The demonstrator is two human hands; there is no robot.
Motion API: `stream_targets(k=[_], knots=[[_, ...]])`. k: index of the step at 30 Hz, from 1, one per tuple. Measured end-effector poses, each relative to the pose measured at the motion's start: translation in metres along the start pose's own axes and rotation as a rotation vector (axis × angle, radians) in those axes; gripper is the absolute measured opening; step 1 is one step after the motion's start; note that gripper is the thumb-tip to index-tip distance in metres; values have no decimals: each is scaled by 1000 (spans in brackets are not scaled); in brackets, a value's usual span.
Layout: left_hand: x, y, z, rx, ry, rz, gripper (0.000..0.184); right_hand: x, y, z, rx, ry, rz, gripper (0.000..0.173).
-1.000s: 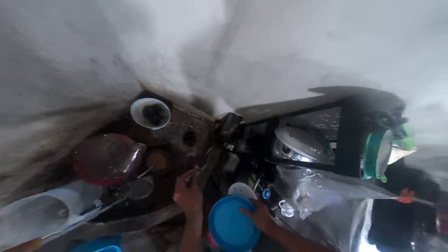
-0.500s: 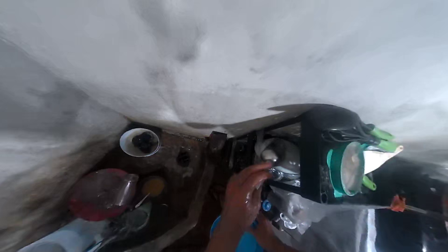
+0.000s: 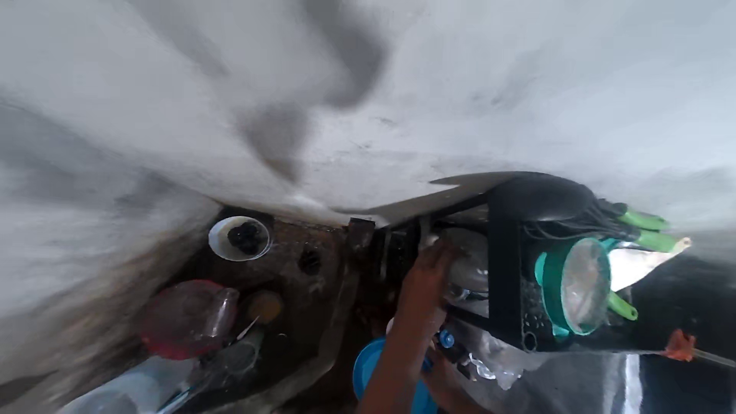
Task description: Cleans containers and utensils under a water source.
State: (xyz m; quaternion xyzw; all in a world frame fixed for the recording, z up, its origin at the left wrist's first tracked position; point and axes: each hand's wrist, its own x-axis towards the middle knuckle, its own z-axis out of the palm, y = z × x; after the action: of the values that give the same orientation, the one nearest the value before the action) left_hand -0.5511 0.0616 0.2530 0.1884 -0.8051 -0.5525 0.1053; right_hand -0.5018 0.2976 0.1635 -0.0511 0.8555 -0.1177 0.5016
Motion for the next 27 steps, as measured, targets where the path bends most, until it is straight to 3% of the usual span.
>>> stream_targets(k=[3,6,9,13,15,19,22,27], knots=[[-25,-10,-6,-106,128,-71,47,2,1,5,13,18,-29,67],[-91,-52,-2,-266,414,-241,32,-2,-2,8,-38,45,-16,68],[-200,-123,6,-266,661,-585,27,0,-4,21,-165,82,-72,64],[-369,-222,4,14,751,-1126,32,4,-2,42,-323,104,-146,64],[-444,-260,-11,63,766,-1296,36,9,3,54,-391,92,-175,65],[-561,-330,-22,176,949,-1565,54,15,3,85,-528,94,-202,68],[-624,-387,-17,222,771,-1628,71,9,-10,120,-570,104,-182,69],[-654,-435,-54,62,426,-1595,48,-11,-41,177,-690,0,-270,64]])
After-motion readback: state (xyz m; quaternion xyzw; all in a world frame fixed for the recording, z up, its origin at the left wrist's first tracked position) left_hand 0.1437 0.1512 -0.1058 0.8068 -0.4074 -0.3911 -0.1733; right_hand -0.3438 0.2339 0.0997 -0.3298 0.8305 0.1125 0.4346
